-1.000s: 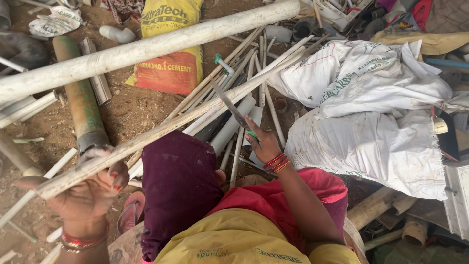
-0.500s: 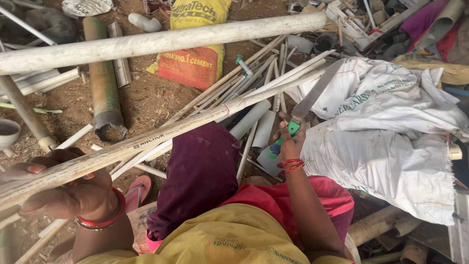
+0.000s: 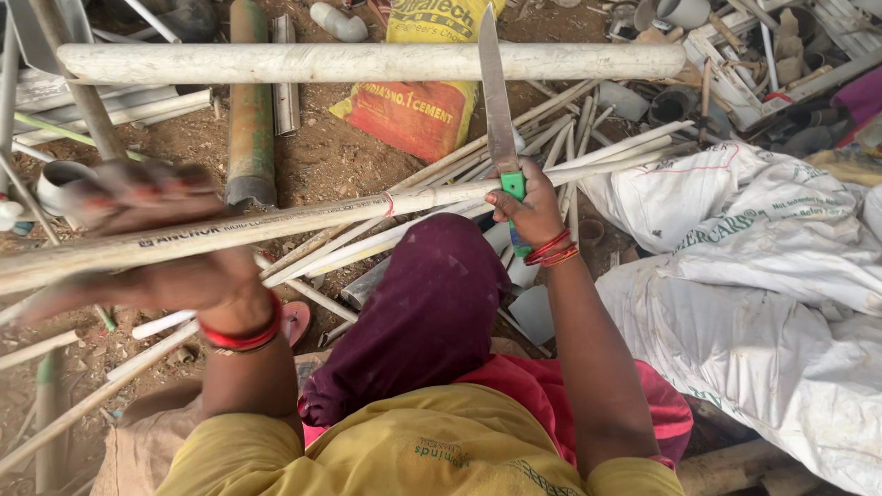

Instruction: The person uses a saw to cut multiple white plastic pipes while sitting on the ground in a recycling center, handling one pipe at a time.

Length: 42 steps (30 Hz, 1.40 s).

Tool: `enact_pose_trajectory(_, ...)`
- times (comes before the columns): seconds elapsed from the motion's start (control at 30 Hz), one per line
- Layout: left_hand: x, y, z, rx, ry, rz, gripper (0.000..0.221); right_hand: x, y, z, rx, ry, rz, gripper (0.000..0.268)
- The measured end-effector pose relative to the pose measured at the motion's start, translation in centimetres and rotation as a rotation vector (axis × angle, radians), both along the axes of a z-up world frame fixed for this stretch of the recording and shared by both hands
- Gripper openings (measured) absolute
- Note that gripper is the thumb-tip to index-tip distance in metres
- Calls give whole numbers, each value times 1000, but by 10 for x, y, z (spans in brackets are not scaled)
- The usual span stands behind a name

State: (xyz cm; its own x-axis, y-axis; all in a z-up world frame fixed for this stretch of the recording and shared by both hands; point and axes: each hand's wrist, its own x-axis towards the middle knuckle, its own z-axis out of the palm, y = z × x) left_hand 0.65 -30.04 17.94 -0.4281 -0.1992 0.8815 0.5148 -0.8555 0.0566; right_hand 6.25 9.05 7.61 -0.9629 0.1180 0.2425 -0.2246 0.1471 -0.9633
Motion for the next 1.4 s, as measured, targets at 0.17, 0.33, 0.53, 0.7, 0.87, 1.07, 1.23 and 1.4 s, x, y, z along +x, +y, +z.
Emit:
enact_pose_trajectory(0.17, -3, 45, -48, -85, -74, -252, 71, -4, -21, 10, 19, -46, 14, 34)
enact_pose_trajectory(0.33, -9, 46, -65, -110, -187, -262, 58, -2, -24, 8, 168, -96, -11, 38)
enact_pose_trajectory(0.53, 7, 45, -56, -17, -477, -52, 47, -5, -32, -16, 135, 56, -32, 41)
enact_pose_trajectory(0.7, 3, 41, -47, 116, -609, 19, 44, -11, -44, -21, 230, 90, -106, 42)
enact_pose_trajectory(0.87, -3, 38, -50, 126, -640, 121, 47, -12, -52, -15, 343, 62, -140, 42)
enact_pose_trajectory(1.07, -7, 29, -63, 43, -541, 47, 42, -11, -54, -14, 400, 41, -150, 44)
enact_pose_trajectory(1.23, 2, 40, -95, -213, -502, 384, 35, -6, -48, -21, 605, 213, -232, 47)
enact_pose_trajectory(1.4, 49, 59, -146, -869, -335, 666, 51, -2, -41, -24, 664, 212, -275, 51)
